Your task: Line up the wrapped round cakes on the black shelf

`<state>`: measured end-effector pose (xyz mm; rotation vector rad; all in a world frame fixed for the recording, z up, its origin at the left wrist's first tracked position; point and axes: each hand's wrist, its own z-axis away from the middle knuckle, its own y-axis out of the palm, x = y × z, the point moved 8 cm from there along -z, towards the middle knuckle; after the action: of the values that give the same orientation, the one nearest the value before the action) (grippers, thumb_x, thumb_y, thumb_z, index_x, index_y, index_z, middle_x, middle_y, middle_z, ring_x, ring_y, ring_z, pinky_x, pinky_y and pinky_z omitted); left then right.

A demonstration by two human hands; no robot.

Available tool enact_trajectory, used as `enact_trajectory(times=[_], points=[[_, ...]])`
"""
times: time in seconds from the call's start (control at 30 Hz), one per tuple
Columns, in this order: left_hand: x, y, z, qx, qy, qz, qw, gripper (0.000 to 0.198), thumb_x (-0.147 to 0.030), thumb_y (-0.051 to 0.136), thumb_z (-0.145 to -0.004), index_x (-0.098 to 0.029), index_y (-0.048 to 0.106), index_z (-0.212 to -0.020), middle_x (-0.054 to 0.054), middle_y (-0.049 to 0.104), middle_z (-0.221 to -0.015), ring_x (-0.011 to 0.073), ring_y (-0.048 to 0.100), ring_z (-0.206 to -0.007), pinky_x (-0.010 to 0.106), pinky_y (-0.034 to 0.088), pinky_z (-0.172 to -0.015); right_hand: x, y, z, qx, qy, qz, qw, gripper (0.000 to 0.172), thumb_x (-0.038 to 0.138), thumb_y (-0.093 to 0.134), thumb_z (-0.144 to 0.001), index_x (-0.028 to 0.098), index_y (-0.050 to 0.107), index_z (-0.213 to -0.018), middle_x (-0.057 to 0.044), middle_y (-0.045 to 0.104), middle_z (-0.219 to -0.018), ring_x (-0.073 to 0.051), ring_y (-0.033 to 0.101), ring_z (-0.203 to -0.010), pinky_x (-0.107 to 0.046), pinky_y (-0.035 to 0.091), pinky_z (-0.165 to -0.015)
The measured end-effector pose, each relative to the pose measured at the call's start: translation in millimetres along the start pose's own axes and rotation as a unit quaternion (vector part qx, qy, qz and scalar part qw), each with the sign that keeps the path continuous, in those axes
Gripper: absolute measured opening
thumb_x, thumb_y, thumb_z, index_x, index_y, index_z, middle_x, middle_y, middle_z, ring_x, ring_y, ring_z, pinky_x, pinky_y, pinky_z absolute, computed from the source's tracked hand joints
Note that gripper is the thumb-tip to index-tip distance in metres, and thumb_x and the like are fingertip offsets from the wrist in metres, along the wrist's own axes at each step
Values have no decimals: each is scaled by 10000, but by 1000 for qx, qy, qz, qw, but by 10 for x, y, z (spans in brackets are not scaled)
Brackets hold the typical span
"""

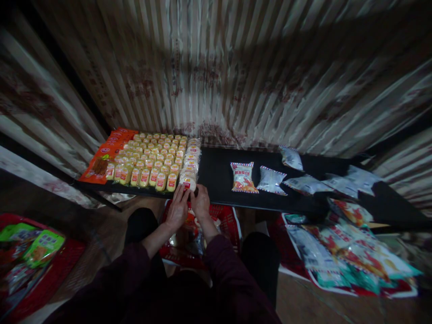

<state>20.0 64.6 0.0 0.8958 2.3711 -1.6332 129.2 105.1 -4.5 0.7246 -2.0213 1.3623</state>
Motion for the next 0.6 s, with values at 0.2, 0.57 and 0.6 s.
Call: enact_trajectory(times=[0.2, 0.57, 0.6], points=[[-10, -28, -28, 5, -8, -15, 1000, 543, 16, 382, -794, -73, 444, -1326, 185, 322, -1494, 257, 127, -1435, 444, 356, -1118, 4, 40, -39, 6, 8, 1, 1000, 285, 252, 498, -809, 131, 612, -1041, -143, 645, -1038, -236, 595, -948, -380, 482, -869], [57, -23, -99, -7, -13, -5, 1000, 500, -11, 377, -813, -79, 474, -1299, 182, 385, -1460, 261, 189, -1426, 468, 366, -1111, 36, 64, -82, 2, 10, -1, 1000, 289, 274, 499, -814, 130, 615, -1036, -144, 648, -1018, -237, 594, -940, -374, 481, -850], [58, -25, -107, -7, -14, -3, 1000, 495, -11, 377, -814, -76, 478, -1294, 185, 387, -1458, 260, 194, -1425, 465, 367, -1111, 35, 65, -84, -2, 9, -3, 1000, 287, 274, 499, -814, 134, 615, -1036, -142, 647, -1016, -235, 592, -940, -371, 480, -847]])
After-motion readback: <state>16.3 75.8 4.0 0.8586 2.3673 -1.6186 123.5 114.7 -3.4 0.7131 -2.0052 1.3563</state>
